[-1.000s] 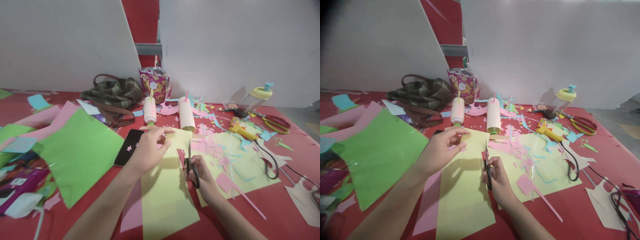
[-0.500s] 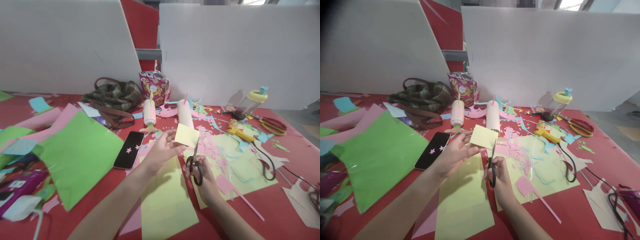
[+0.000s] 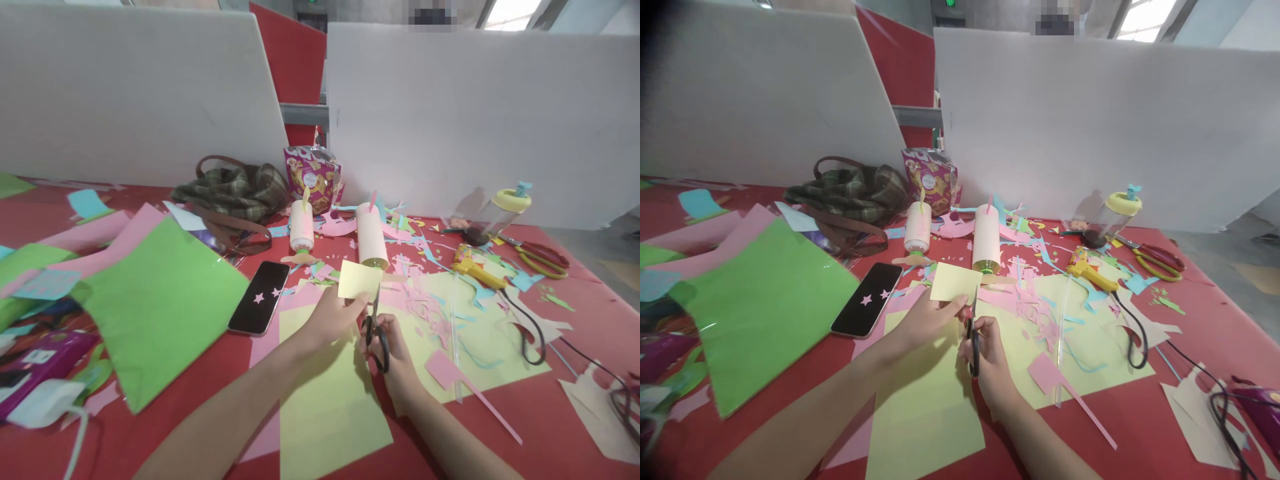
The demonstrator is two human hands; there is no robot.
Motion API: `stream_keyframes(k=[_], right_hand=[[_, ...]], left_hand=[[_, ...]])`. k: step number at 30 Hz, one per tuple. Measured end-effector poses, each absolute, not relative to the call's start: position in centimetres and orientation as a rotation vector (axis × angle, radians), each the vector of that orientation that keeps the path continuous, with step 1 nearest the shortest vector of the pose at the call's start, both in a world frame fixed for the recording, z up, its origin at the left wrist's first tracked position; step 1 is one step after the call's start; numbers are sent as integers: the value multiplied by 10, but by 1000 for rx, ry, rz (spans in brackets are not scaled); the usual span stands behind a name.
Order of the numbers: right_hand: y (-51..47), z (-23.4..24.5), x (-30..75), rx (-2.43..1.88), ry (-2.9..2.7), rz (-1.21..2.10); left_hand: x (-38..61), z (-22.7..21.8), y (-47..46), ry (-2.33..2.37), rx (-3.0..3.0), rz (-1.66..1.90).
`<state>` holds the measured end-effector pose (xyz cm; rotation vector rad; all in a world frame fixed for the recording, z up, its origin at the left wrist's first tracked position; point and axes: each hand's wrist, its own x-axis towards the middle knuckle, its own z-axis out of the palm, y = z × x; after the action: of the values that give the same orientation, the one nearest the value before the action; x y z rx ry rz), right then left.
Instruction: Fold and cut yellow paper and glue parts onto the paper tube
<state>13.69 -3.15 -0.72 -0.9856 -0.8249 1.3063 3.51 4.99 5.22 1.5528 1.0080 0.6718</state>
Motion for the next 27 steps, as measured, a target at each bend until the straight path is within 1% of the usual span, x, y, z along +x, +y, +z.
stream_keyframes(k=[5,10,13,21,27], right_hand=[[-33,-10,137,-922,-833,1353],[-38,-9,137,-832,-850,1528],[-42,-8,135,-785,-869,1584],[-50,-8,131,-791,-928,1594],[-52,-4,132,-824,-969,1583]], left_hand=[[31,54,44,1033,1551,639],[24,56,31,1101,1463,622],[20,53,25,1064,1406,586],[11,45,15,1080,1427,558],[9,42,15,1028,1473,628]])
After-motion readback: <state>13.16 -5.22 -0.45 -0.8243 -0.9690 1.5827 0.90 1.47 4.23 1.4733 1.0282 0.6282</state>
